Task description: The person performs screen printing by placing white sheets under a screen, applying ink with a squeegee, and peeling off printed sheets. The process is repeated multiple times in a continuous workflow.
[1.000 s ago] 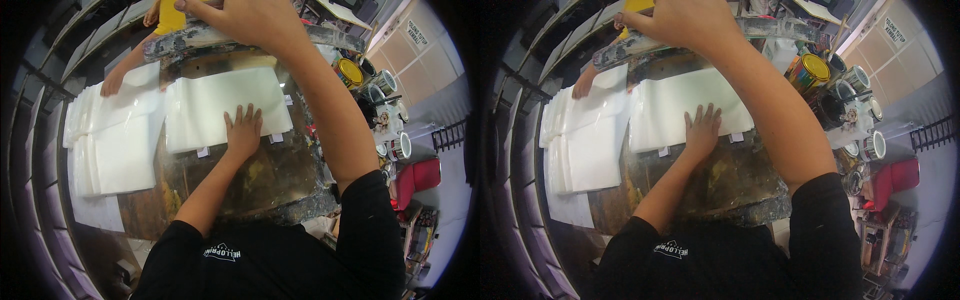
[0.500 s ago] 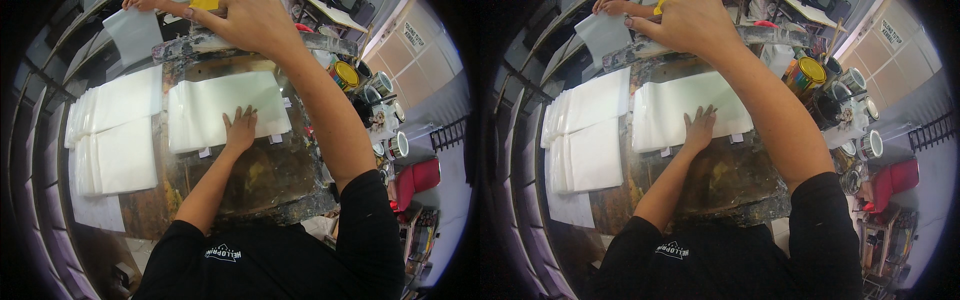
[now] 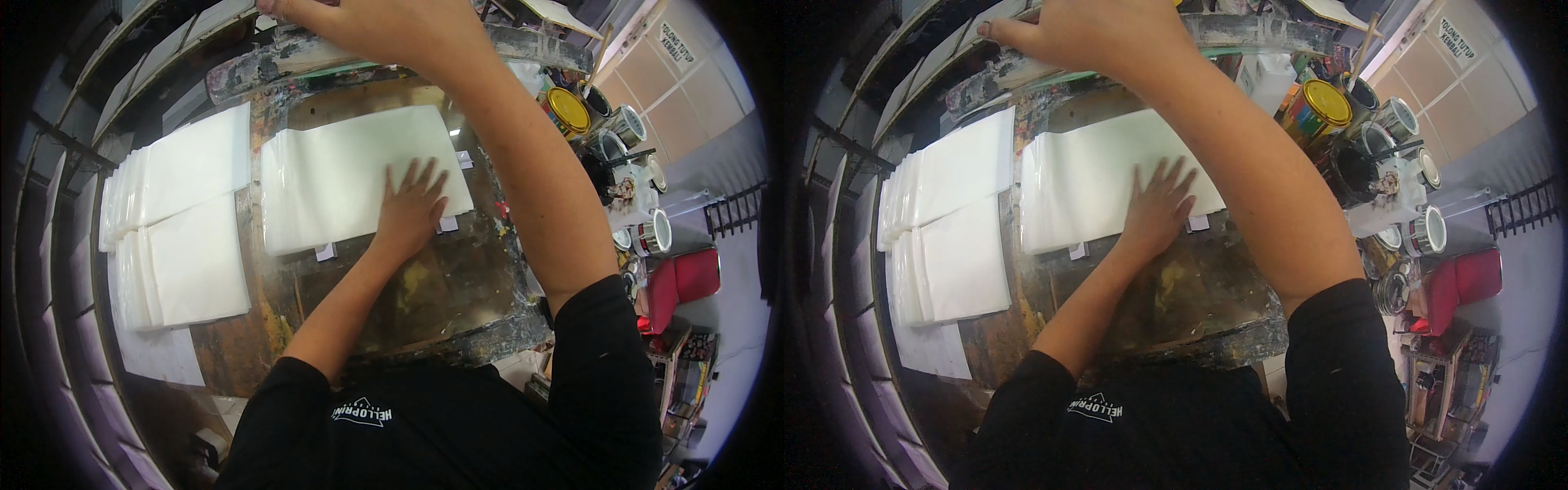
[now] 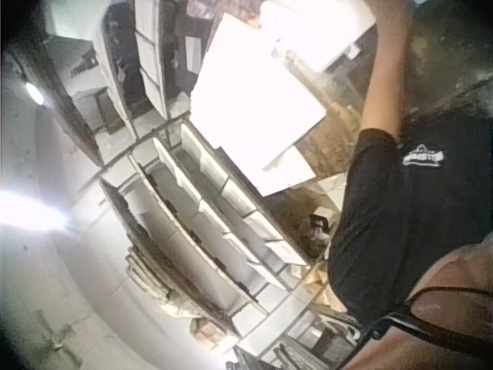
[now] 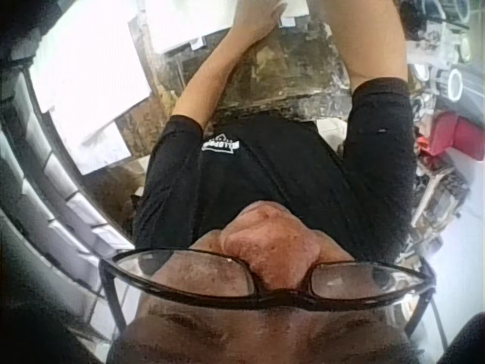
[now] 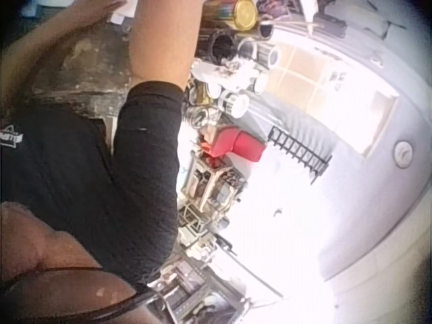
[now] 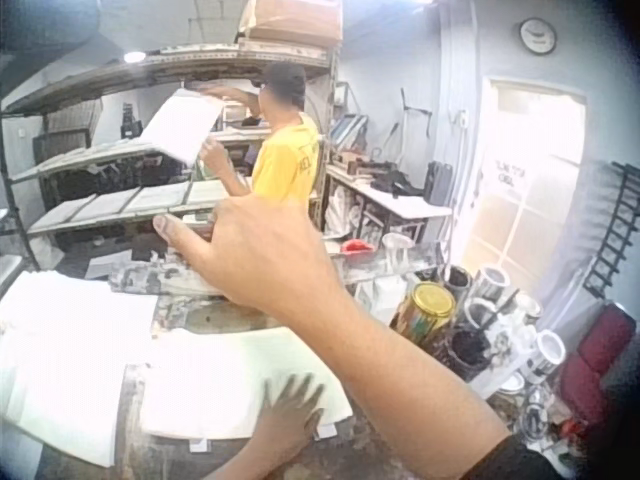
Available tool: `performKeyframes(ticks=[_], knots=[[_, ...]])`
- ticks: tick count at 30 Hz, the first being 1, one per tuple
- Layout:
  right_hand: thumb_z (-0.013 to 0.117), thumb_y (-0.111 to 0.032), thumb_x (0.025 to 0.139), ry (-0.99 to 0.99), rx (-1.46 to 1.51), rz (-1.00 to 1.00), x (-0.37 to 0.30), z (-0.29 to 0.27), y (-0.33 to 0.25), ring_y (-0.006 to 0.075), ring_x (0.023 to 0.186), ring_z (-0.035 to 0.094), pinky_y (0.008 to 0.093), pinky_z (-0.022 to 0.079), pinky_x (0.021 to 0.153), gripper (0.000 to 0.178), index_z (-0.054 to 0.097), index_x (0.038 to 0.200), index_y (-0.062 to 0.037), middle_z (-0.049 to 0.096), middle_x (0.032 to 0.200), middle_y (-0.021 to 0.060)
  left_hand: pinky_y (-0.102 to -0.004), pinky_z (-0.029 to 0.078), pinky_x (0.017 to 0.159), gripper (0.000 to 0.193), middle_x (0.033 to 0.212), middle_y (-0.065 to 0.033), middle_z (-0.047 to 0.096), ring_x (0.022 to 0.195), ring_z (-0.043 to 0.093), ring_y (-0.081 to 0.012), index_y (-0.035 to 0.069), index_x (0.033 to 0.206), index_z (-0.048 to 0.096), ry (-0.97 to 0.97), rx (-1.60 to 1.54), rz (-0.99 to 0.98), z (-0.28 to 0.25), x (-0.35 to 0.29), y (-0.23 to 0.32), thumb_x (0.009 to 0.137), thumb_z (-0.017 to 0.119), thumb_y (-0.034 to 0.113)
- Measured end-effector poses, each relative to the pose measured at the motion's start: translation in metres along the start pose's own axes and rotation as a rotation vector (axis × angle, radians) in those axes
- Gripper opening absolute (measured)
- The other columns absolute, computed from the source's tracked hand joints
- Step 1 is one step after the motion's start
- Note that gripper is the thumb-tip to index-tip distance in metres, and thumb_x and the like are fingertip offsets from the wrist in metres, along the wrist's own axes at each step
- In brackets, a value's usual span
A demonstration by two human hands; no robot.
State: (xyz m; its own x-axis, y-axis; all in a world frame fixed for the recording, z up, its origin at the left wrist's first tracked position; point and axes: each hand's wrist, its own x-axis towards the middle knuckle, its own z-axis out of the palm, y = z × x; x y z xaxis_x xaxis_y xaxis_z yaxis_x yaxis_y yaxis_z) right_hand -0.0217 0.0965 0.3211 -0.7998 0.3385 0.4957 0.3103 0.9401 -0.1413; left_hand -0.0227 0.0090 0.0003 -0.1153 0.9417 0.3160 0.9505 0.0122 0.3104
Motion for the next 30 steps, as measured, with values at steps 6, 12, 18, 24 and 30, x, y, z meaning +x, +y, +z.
performKeyframes(ticks=[6, 12, 18, 24, 30], knots=[[0.049, -0.066, 0.102, 0.151, 0.021, -0.066, 0.009, 0.016, 0.014, 0.0447, 0.09, 0.076, 0.0503, 0.06, 0.084, 0.084, 0.077, 0.08, 0.01, 0.067, 0.137, 0.0261, -0.0732, 0.008, 0.126, 0.048, 0.165, -0.0038, 0.048, 0.158, 0.033, -0.0358, 0.02, 0.15, 0.06, -0.04, 0.007, 0.131, 0.028, 0.017, -0.005, 0.109, 0.048, 0.041], [0.047, -0.067, 0.103, -0.008, 0.03, 0.052, 0.003, -0.01, -0.001, 0.0414, 0.084, 0.075, 0.0498, 0.06, 0.081, 0.083, 0.076, 0.085, 0.0089, 0.075, 0.093, 0.028, -0.0731, 0.011, 0.125, 0.048, 0.167, -0.003, 0.045, 0.158, 0.031, -0.0373, 0.022, 0.152, 0.058, -0.085, -0.036, 0.11, 0.024, 0.017, -0.003, 0.11, 0.047, 0.041], [0.036, -0.076, 0.104, -0.148, -0.044, 0.227, 0.013, -0.007, -0.025, 0.0206, 0.062, 0.063, 0.039, 0.051, 0.058, 0.087, 0.071, 0.071, -0.0036, 0.063, 0.064, 0.0091, -0.0727, 0.015, 0.124, 0.049, 0.167, -0.0068, 0.045, 0.156, 0.034, -0.0384, 0.019, 0.152, 0.058, -0.017, -0.005, 0.101, 0.027, 0.01, 0.003, 0.11, 0.046, 0.043], [0.052, -0.069, 0.099, 0.05, 0.021, 0.023, -0.012, 0.008, -0.009, 0.0267, 0.062, 0.064, 0.0449, 0.049, 0.065, 0.07, 0.072, 0.076, -0.0057, 0.064, 0.063, 0.0096, -0.0517, 0.049, 0.112, 0.057, 0.15, -0.0138, 0.062, 0.131, 0.064, -0.0358, 0.011, 0.151, 0.058, 0.294, -0.502, -0.201, -0.06, -0.013, 0.001, 0.101, 0.072, 0.034], [0.07, -0.058, 0.093, 0.126, -0.142, -0.139, -0.085, 0.065, -0.003, 0.0372, 0.083, 0.072, 0.0529, 0.054, 0.081, 0.056, 0.071, 0.11, -0.0037, 0.074, 0.088, 0.0177, -0.0322, 0.058, 0.095, 0.092, 0.125, -0.0202, 0.07, 0.113, 0.071, -0.0216, -0.004, 0.156, 0.044, 0.494, -1.182, -0.51, -0.2, -0.065, -0.019, 0.083, 0.094, 0.021]])
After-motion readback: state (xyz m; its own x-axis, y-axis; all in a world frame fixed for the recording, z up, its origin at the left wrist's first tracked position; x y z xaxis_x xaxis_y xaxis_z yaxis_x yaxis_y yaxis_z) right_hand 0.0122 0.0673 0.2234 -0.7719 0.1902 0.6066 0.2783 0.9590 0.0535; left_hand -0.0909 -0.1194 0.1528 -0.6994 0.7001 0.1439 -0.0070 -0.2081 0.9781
